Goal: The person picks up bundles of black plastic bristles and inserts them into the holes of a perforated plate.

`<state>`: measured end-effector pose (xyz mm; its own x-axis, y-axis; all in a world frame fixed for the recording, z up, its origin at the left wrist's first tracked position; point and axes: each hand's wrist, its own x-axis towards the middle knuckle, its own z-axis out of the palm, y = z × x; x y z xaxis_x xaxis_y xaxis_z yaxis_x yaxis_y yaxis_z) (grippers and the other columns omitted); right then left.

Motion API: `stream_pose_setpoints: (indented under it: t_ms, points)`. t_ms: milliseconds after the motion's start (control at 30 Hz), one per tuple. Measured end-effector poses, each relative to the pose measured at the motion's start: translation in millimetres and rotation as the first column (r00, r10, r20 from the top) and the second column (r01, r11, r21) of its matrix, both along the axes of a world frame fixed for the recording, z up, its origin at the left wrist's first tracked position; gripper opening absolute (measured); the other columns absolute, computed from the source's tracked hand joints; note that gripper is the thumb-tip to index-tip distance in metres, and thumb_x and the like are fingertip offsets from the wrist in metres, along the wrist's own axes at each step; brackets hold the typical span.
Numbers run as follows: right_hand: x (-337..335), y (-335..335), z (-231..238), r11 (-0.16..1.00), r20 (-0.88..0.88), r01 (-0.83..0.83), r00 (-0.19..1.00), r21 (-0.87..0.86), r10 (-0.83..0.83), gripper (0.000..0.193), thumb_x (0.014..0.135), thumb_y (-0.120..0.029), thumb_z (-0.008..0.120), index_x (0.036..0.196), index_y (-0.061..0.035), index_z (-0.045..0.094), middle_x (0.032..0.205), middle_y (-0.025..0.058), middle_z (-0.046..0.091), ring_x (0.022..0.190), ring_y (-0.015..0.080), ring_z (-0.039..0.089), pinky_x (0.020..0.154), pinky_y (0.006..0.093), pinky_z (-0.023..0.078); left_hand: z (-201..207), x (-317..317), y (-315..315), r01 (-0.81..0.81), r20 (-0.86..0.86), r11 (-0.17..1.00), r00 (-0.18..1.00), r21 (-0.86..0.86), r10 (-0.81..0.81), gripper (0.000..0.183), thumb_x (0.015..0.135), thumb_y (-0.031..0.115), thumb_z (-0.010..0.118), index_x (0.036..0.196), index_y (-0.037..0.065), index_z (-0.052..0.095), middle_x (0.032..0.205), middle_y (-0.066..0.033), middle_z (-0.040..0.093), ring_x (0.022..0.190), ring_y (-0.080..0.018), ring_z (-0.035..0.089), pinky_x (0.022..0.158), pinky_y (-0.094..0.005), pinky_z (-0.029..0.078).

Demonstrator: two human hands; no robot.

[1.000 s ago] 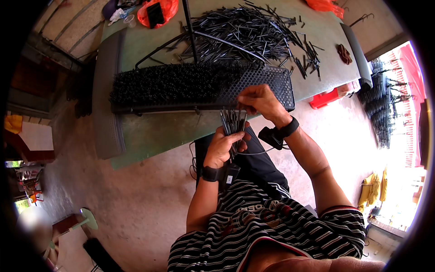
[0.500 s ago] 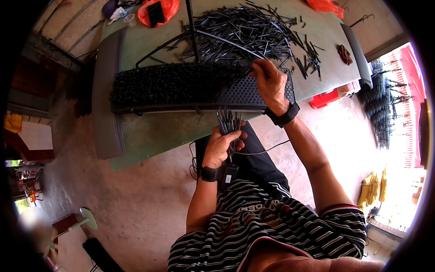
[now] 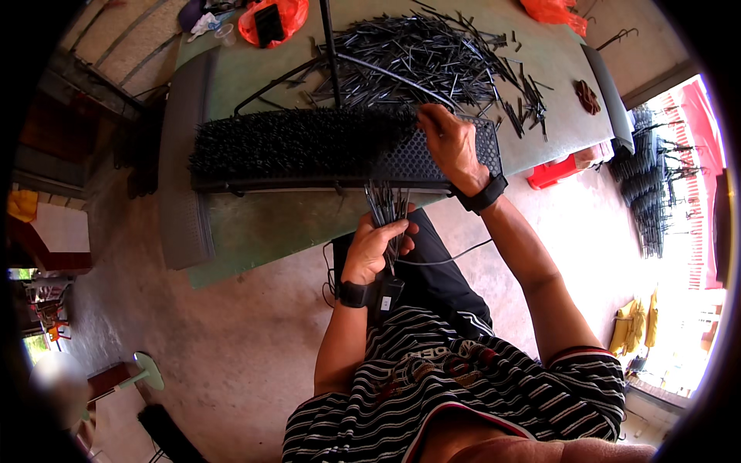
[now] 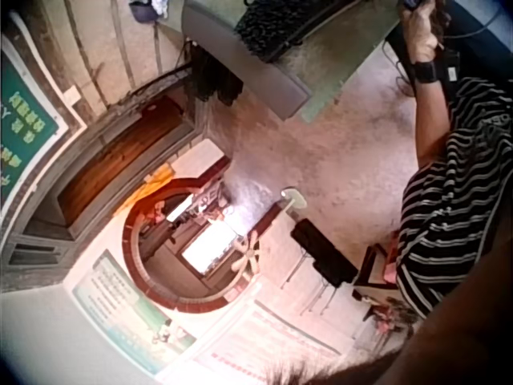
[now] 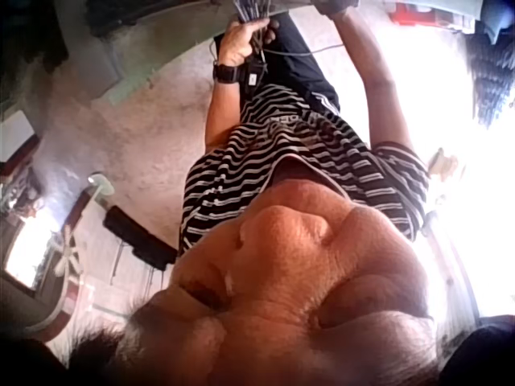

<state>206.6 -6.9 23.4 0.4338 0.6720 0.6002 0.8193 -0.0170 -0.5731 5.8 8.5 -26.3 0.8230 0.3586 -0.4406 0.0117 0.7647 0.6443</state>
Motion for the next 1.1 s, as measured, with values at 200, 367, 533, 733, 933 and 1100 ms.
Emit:
stream_pose_setpoints:
  t_ms: [200, 367, 533, 733, 933, 1100]
  points:
    - [-1, -6, 15, 0.999, 0.028, 0.042, 0.999, -0.007, -0.042, 0.009, 0.081, -0.002, 0.057, 0.090, 0.0003, 0.058, 0.073, 0.0182, 0.061, 0.061, 0.0334, 0.060, 0.053, 0.0352, 0.047, 0, -2, 2, 0.000, -0.020, 1.000, 1.000, 0.005, 0.000, 0.028, 0.081, 0.005, 0.061, 0.108, 0.000, 0.059, 0.074, -0.0096, 0.064, 0.053, -0.0162, 0.058, 0.047, -0.0257, 0.046]
    - [1, -6, 3, 0.999, 0.017, 0.043, 0.999, -0.006, -0.043, 0.009, 0.081, -0.002, 0.057, 0.090, 0.0002, 0.057, 0.073, 0.0188, 0.060, 0.062, 0.0343, 0.060, 0.052, 0.0357, 0.047, 1, -2, 1, -0.001, -0.021, 1.000, 1.000, 0.011, 0.002, 0.027, 0.081, 0.005, 0.060, 0.108, 0.000, 0.059, 0.074, -0.0093, 0.064, 0.053, -0.0160, 0.058, 0.048, -0.0258, 0.047]
    - [2, -4, 2, 0.998, 0.032, 0.045, 0.999, -0.046, -0.043, 0.011, 0.082, -0.003, 0.058, 0.093, -0.0002, 0.058, 0.071, 0.0164, 0.061, 0.061, 0.0272, 0.063, 0.052, 0.0313, 0.048, 2, -2, 2, -0.009, -0.022, 1.000, 1.000, 0.004, 0.009, 0.027, 0.081, 0.005, 0.060, 0.107, 0.000, 0.059, 0.075, -0.0096, 0.064, 0.054, -0.0163, 0.058, 0.048, -0.0261, 0.047]
    - [12, -6, -16, 0.974, 0.164, 0.016, 0.986, -0.227, 0.022, 0.012, 0.080, -0.006, 0.060, 0.090, -0.0002, 0.061, 0.077, 0.0156, 0.063, 0.066, 0.0307, 0.062, 0.056, 0.0348, 0.049, -1, -3, 4, -0.009, 0.002, 1.000, 1.000, 0.009, 0.009, 0.028, 0.081, 0.005, 0.060, 0.108, -0.001, 0.058, 0.075, -0.0104, 0.064, 0.054, -0.0170, 0.059, 0.047, -0.0269, 0.047]
    - [-11, -11, 11, 0.920, 0.106, 0.021, 0.994, -0.390, 0.022, 0.013, 0.076, -0.013, 0.060, 0.081, -0.0014, 0.062, 0.073, 0.0155, 0.061, 0.066, 0.0345, 0.060, 0.057, 0.0387, 0.048, 2, -3, 2, 0.013, 0.007, 1.000, 1.000, -0.001, -0.013, 0.027, 0.080, 0.004, 0.061, 0.107, -0.001, 0.058, 0.075, -0.0104, 0.064, 0.054, -0.0165, 0.059, 0.047, -0.0260, 0.047]
    - [-28, -23, 4, 0.739, -0.619, -0.593, 0.721, -0.319, 0.312, 0.017, 0.078, -0.015, 0.067, 0.087, 0.0001, 0.068, 0.073, 0.0091, 0.067, 0.064, 0.0132, 0.061, 0.059, 0.0279, 0.048, 6, 1, -2, 0.102, 0.047, 0.994, 0.994, 0.038, -0.103, 0.026, 0.080, 0.004, 0.060, 0.106, 0.000, 0.060, 0.076, -0.0102, 0.064, 0.054, -0.0156, 0.059, 0.047, -0.0251, 0.048]
